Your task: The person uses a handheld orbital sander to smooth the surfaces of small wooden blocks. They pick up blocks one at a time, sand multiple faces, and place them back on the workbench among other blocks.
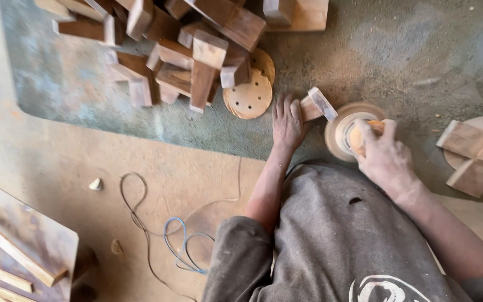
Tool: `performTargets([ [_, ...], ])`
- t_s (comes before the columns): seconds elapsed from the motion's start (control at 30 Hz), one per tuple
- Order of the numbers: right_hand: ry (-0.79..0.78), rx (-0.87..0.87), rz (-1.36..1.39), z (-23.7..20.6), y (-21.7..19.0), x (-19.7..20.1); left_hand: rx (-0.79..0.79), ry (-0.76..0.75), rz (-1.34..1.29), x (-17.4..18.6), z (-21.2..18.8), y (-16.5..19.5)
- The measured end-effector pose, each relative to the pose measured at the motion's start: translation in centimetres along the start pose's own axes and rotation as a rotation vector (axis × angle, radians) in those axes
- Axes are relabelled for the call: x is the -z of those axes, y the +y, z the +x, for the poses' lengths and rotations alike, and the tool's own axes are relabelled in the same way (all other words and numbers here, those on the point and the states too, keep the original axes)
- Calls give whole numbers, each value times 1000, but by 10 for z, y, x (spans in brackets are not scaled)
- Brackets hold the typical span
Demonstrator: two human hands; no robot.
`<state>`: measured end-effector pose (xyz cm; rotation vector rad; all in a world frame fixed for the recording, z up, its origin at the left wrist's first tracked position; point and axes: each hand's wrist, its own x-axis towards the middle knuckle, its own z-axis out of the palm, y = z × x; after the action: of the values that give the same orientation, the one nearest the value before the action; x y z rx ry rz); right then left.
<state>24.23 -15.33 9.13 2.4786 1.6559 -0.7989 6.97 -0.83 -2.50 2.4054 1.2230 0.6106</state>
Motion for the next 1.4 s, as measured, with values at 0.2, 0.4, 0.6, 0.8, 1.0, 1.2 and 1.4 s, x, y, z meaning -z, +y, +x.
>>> performTargets([
  [0.2,25,11,-93,-22,10,-14,17,-27,7,-9,-4,-10],
  [0.4,-38,-17,-157,-31,7,-12,31,-10,20,-15,-8,-13],
  [0.6,9,40,-141,2,-16,-5,56,-58,-6,-14,-9,-9],
  [0.8,-137,-85,-97,8,-9,15,37,-3,2,-5,-2,0],
  [1.0,-58,-155,-126,-31,65,4,45,31,27,-3,-5,9],
  [1.2,374,-316,233,-86,134,-68,73,6,-51,6,-27,14],
  [1.4,779,-87,672,-87,154,-102,556,-481,-422,55,-8,34],
])
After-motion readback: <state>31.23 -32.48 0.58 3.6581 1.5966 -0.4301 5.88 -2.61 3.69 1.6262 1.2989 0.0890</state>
